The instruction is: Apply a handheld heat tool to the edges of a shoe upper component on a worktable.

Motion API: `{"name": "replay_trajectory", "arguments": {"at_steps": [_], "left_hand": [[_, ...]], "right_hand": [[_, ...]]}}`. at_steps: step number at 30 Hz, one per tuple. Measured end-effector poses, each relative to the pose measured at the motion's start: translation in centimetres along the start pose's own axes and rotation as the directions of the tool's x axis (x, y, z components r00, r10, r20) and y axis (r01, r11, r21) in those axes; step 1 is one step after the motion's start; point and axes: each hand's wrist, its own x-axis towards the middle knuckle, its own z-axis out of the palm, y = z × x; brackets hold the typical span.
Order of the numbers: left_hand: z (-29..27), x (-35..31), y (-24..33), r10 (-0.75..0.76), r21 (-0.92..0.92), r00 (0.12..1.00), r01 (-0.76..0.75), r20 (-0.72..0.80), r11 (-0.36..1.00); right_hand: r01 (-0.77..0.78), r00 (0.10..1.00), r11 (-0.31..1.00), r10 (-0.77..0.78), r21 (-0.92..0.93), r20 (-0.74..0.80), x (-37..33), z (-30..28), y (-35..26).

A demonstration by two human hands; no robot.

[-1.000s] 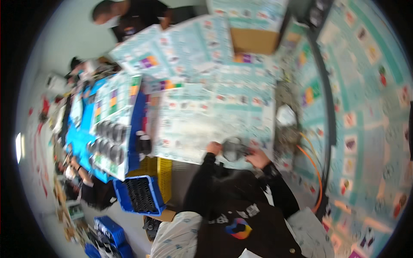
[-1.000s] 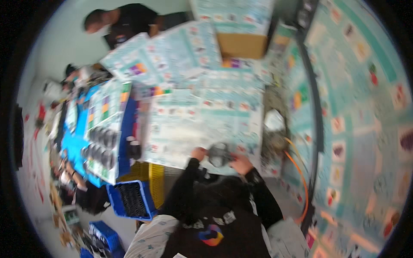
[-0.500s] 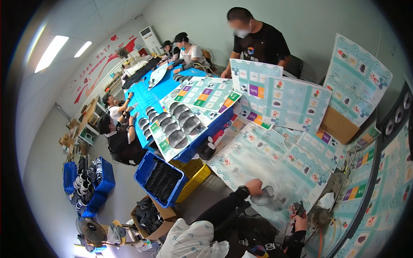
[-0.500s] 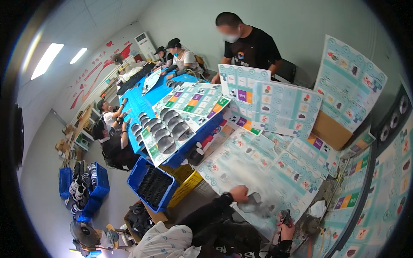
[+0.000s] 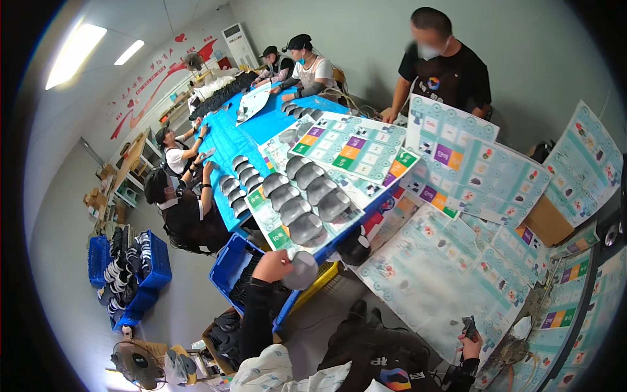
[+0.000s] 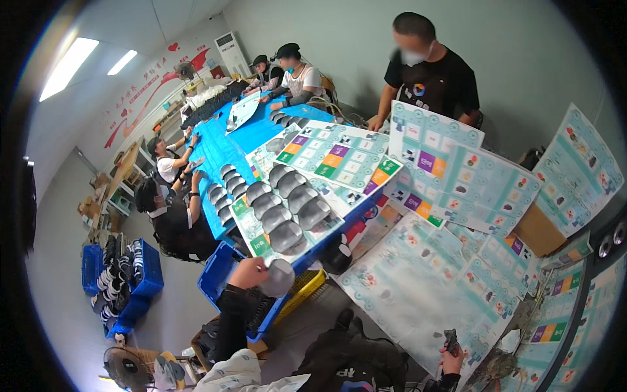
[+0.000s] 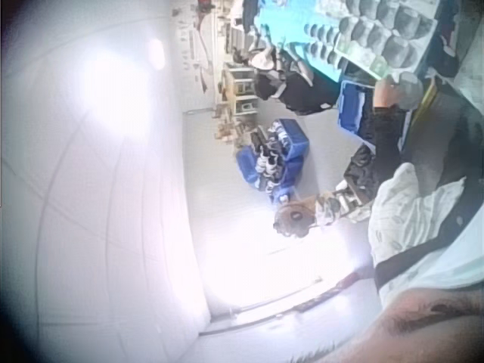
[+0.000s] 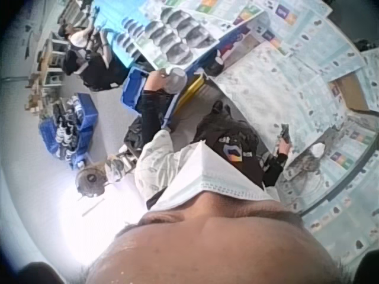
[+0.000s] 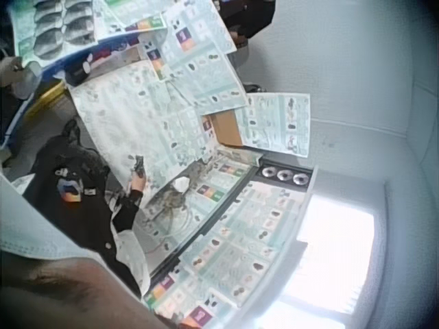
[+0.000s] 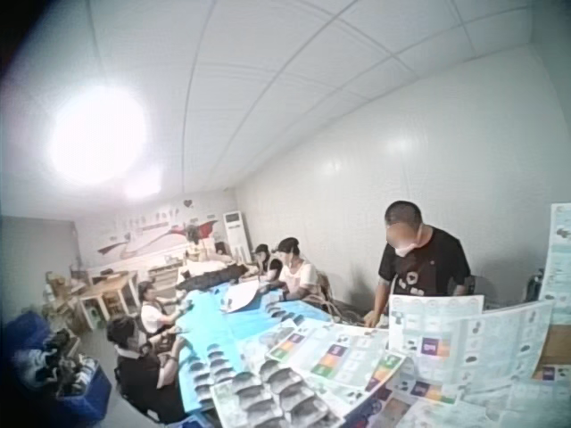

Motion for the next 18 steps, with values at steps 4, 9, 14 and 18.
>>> {"name": "replay_trajectory", "arguments": {"at_steps": [4,9,14,18], "left_hand": [[-7.5,2.9,-8.5,-0.058,0.064,0.998,0.057,0.018,0.996],[-12.7,6.9,-16.8,-0.079,0.181,0.995,0.067,0.055,0.981],[-14.5,10.6,-22.3,-0.097,0.184,0.994,0.085,0.056,0.979],[-14.5,13.3,-24.7,-0.063,0.152,0.995,0.051,0.074,0.987]], "right_hand": [[-0.058,0.998,0.998,0.058,0.017,-0.008,-0.7,4.5,-2.6],[-0.057,0.997,0.996,0.053,-0.063,-0.056,-3.1,8.9,-6.2],[-0.075,0.994,0.997,0.073,-0.034,-0.078,-4.6,11.3,-6.9],[-0.104,0.991,0.993,0.099,-0.059,-0.088,-4.7,11.4,-6.7]]}}
